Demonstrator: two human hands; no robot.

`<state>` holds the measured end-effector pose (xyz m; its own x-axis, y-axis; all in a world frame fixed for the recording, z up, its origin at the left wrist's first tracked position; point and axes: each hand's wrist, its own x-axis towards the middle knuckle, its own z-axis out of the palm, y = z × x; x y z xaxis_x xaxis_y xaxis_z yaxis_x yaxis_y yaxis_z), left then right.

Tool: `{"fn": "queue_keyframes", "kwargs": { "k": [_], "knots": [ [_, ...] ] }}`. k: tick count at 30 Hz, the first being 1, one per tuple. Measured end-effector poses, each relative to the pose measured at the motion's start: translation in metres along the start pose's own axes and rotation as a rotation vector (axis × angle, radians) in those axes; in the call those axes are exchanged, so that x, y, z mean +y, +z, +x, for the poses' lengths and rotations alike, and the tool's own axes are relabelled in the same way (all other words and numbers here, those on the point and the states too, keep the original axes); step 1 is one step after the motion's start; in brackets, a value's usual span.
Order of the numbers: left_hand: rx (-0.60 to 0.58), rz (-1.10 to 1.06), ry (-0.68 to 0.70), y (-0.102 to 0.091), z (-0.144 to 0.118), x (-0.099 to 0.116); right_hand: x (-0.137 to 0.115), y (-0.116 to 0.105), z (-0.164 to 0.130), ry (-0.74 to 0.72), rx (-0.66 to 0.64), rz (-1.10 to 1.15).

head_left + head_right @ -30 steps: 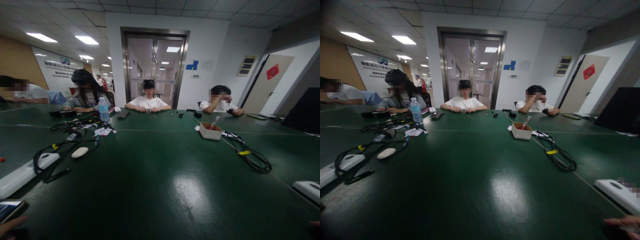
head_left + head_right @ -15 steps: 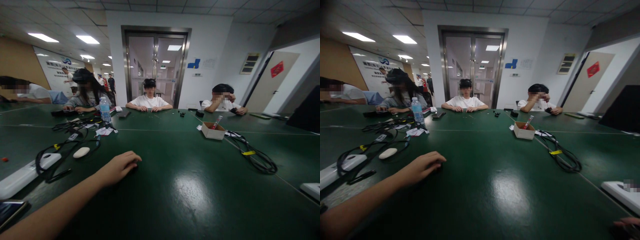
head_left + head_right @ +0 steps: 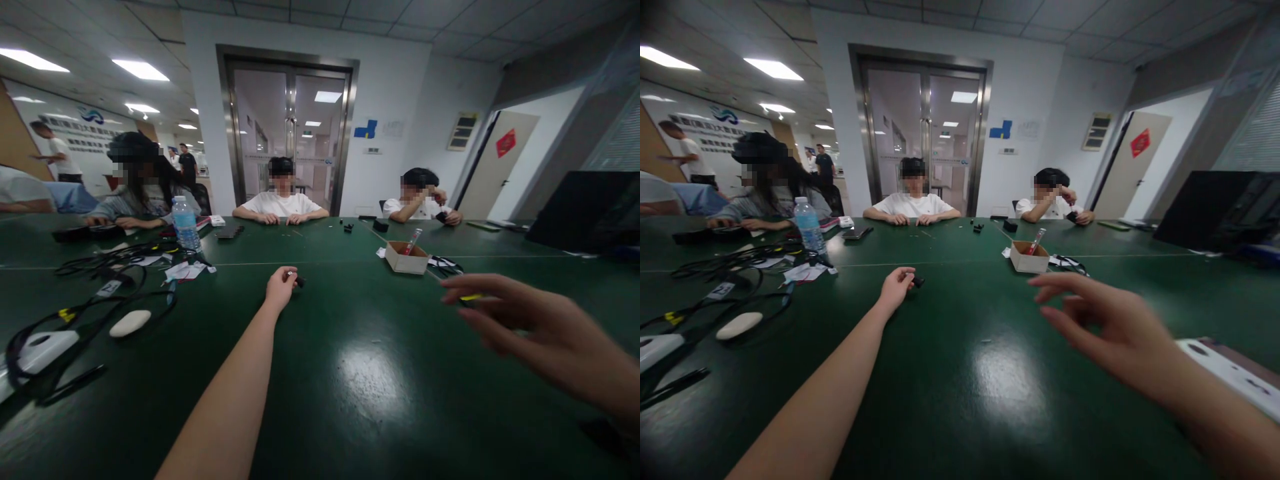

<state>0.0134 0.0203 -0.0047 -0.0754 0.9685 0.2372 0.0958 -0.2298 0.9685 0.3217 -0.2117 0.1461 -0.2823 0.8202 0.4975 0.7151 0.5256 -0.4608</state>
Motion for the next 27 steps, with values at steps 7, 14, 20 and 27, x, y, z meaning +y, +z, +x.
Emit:
{"fn": "queue_keyframes", "kwargs": {
  "k": [7,14,20,27],
  "knots": [
    [0.051,-0.071,0.034,-0.009,-0.006,0.006,0.023,0.177,0.132,0.381,-0.318,0.561],
    [0.057,-0.163,0.050,-0.013,0.001,-0.003,0.041,0.269,0.181,0.559,-0.256,0.882],
    [0.002,-0.274,-0.027,-0.011,0.001,-0.002,0.070,0.268,0.170,0.512,0.055,1.149],
    [-0.031,-0.276,-0.120,-0.009,-0.005,0.004,0.066,0.253,0.159,0.545,0.045,1.287]
  ]
}}
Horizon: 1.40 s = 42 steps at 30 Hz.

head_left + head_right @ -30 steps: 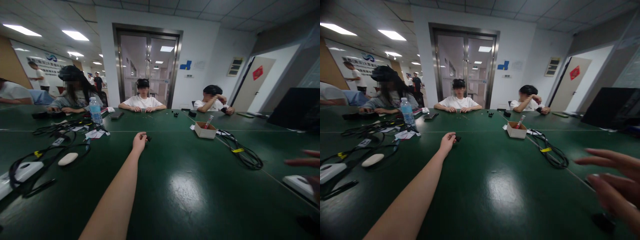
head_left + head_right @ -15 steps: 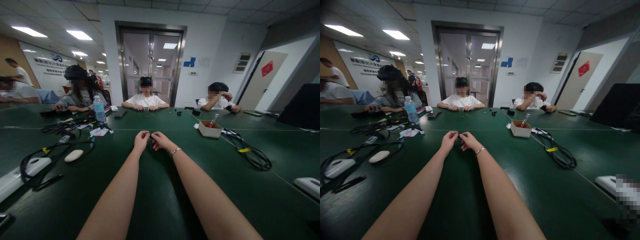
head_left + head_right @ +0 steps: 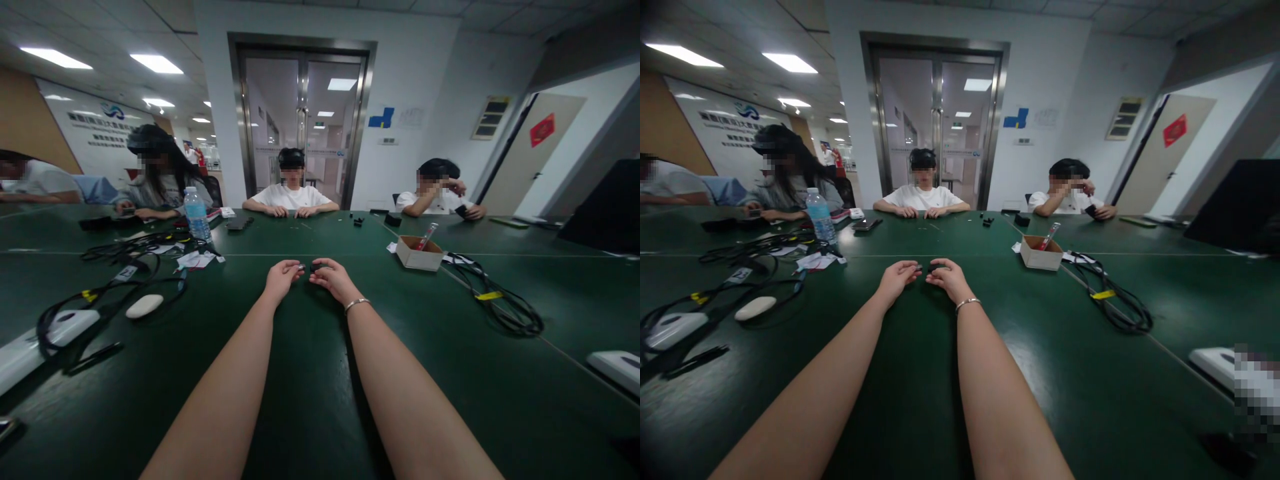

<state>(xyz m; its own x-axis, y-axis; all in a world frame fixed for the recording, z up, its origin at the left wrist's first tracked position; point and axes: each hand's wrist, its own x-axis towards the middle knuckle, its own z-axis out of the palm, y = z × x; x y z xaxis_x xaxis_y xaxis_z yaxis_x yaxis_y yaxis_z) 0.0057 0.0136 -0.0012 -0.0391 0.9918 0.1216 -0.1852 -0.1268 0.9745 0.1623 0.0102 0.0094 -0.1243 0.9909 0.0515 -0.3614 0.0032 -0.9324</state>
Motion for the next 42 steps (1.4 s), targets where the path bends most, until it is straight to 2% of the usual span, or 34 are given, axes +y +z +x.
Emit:
{"fn": "queue_keyframes", "kwargs": {
  "k": [13,26,38,42],
  "knots": [
    [-0.093,0.131,0.015,-0.0005,-0.0019,0.0001,-0.0022,-0.0012,-0.0015,0.064,-0.092,0.030],
    [-0.007,0.128,0.027,-0.0013,0.0015,-0.0004,-0.0017,-0.0017,-0.0006,0.092,-0.121,-0.043],
    [-0.011,0.302,0.071,-0.0018,0.0016,-0.0007,0.0015,-0.0047,0.0014,0.083,-0.126,-0.041],
    [-0.020,0.454,0.149,-0.0040,-0.0031,0.0015,0.0008,-0.0047,0.0012,0.081,-0.126,-0.043]
  ]
}}
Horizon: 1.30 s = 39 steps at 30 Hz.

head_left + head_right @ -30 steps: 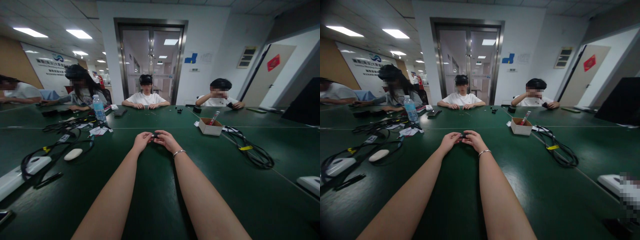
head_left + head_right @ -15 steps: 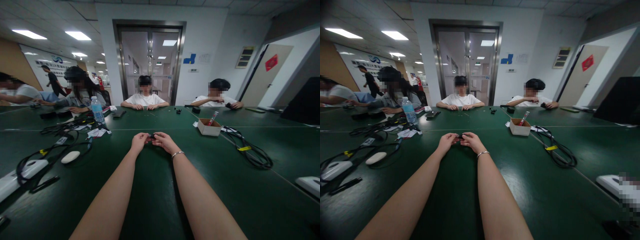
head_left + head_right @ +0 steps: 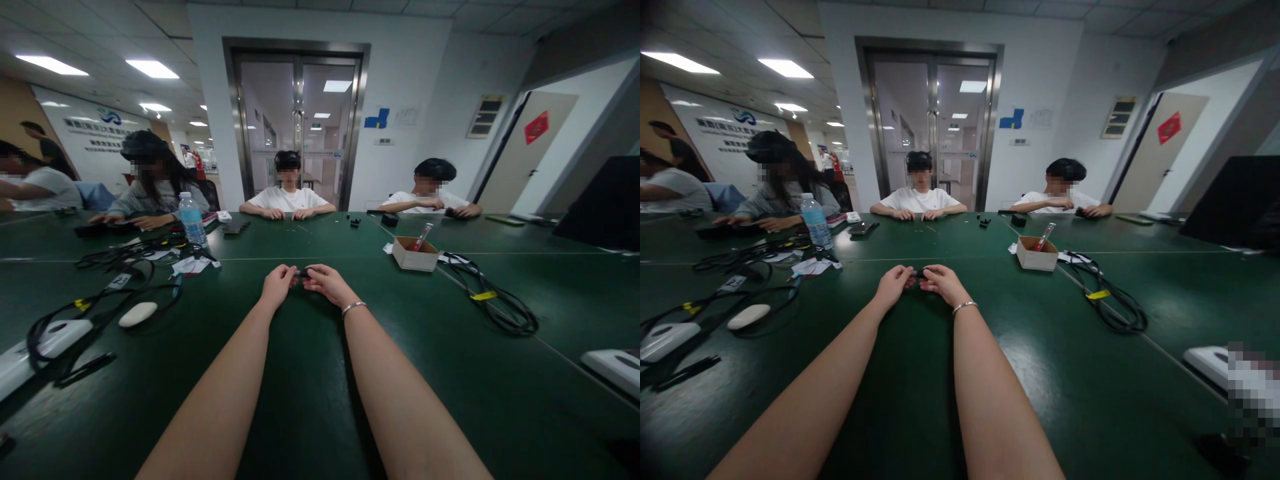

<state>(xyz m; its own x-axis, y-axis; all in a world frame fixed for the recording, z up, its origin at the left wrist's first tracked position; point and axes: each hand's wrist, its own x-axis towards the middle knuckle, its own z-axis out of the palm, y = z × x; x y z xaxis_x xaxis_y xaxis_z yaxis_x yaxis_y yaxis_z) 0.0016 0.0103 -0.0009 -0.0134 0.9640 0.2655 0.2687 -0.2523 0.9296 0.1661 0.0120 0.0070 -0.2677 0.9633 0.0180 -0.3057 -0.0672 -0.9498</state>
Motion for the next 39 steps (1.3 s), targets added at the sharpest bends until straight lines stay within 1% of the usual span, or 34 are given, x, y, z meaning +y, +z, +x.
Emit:
{"fn": "queue_keyframes", "kwargs": {
  "k": [3,5,8,13,17,21,24,27,30,32,35,39],
  "knots": [
    [0.047,0.210,0.076,-0.0035,-0.0016,0.0007,-0.0003,0.0000,0.0003,0.005,-0.010,-0.005],
    [0.070,0.291,0.119,-0.0048,-0.0009,0.0005,-0.0005,-0.0001,0.0003,0.011,-0.014,-0.010],
    [0.091,0.303,0.143,-0.0048,0.0013,-0.0013,-0.0012,-0.0002,-0.0004,0.021,-0.039,-0.021],
    [0.096,0.305,0.065,-0.0049,0.0007,-0.0012,-0.0021,0.0002,-0.0023,0.033,-0.107,-0.047],
    [0.076,0.313,0.033,-0.0053,-0.0020,0.0042,-0.0016,-0.0007,-0.0021,0.027,-0.105,-0.041],
    [0.075,0.314,0.068,-0.0040,-0.0020,0.0038,-0.0009,-0.0017,-0.0008,0.034,-0.083,-0.032],
    [0.045,0.270,0.065,-0.0024,-0.0009,-0.0009,-0.0014,-0.0009,-0.0002,0.035,-0.057,-0.030],
    [-0.013,0.138,0.017,-0.0014,-0.0002,-0.0043,-0.0025,0.0008,-0.0005,0.037,-0.044,-0.023],
    [-0.038,0.015,-0.006,-0.0019,-0.0002,-0.0036,-0.0035,0.0020,-0.0018,0.037,-0.037,-0.018],
    [-0.047,-0.010,-0.015,-0.0032,-0.0002,-0.0023,-0.0040,0.0022,-0.0026,0.035,-0.039,-0.016],
    [-0.057,-0.019,-0.011,-0.0057,0.0006,-0.0018,-0.0040,0.0013,-0.0027,0.026,-0.043,-0.012],
    [-0.074,-0.120,0.038,-0.0065,0.0022,-0.0021,-0.0015,-0.0005,0.0001,0.020,-0.042,0.001]
  ]
}}
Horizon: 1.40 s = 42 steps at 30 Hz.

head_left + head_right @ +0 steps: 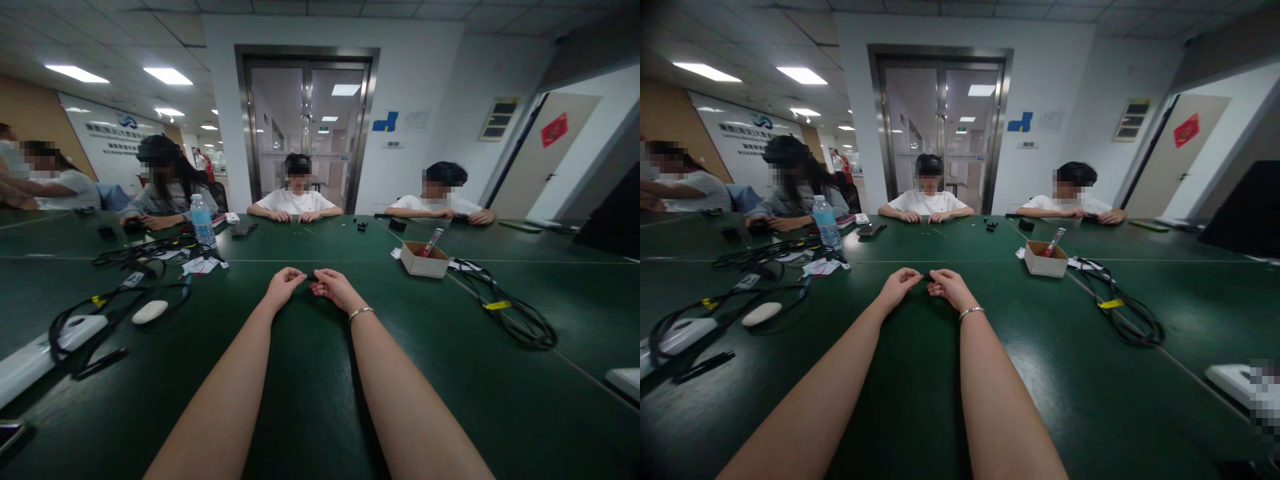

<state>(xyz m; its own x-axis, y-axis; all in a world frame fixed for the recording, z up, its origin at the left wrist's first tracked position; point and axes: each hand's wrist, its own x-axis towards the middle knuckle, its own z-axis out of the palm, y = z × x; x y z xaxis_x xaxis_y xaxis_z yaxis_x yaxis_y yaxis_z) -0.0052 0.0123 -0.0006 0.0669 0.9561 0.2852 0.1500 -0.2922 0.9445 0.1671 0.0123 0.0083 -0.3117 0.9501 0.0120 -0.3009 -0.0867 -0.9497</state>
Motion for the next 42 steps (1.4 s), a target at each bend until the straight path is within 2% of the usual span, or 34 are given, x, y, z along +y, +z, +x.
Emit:
{"fn": "queue_keyframes", "kwargs": {
  "k": [5,11,16,26,29,32,34,36,38,40,42],
  "knots": [
    [0.048,-0.037,-0.076,0.005,0.001,0.001,0.004,0.000,0.004,-0.030,0.051,0.009],
    [0.037,0.017,-0.026,0.008,0.002,-0.005,0.004,0.002,0.004,-0.033,0.062,0.000],
    [0.080,0.043,-0.095,0.008,0.004,-0.009,0.002,0.003,0.003,-0.018,0.076,-0.017],
    [0.083,0.022,-0.168,0.008,0.001,0.004,0.002,0.003,0.001,-0.022,0.063,-0.029],
    [0.055,0.041,-0.097,0.009,0.002,-0.001,0.002,0.004,0.001,-0.028,0.049,-0.017],
    [0.137,0.065,0.006,0.009,0.003,-0.006,0.002,0.004,0.001,-0.035,0.036,-0.007],
    [0.134,0.040,-0.040,0.008,0.004,-0.007,0.002,0.004,0.001,-0.026,0.042,-0.015],
    [0.062,0.008,-0.097,0.008,0.004,-0.007,0.002,0.004,0.002,-0.015,0.050,-0.024],
    [0.017,0.018,-0.077,0.008,0.003,-0.005,0.002,0.004,0.002,-0.015,0.050,-0.025],
    [0.030,0.052,-0.026,0.008,0.002,-0.003,0.001,0.005,0.002,-0.016,0.048,-0.026],
    [0.042,0.062,-0.043,0.008,0.001,-0.001,0.001,0.005,0.001,-0.013,0.050,-0.032]
  ]
}}
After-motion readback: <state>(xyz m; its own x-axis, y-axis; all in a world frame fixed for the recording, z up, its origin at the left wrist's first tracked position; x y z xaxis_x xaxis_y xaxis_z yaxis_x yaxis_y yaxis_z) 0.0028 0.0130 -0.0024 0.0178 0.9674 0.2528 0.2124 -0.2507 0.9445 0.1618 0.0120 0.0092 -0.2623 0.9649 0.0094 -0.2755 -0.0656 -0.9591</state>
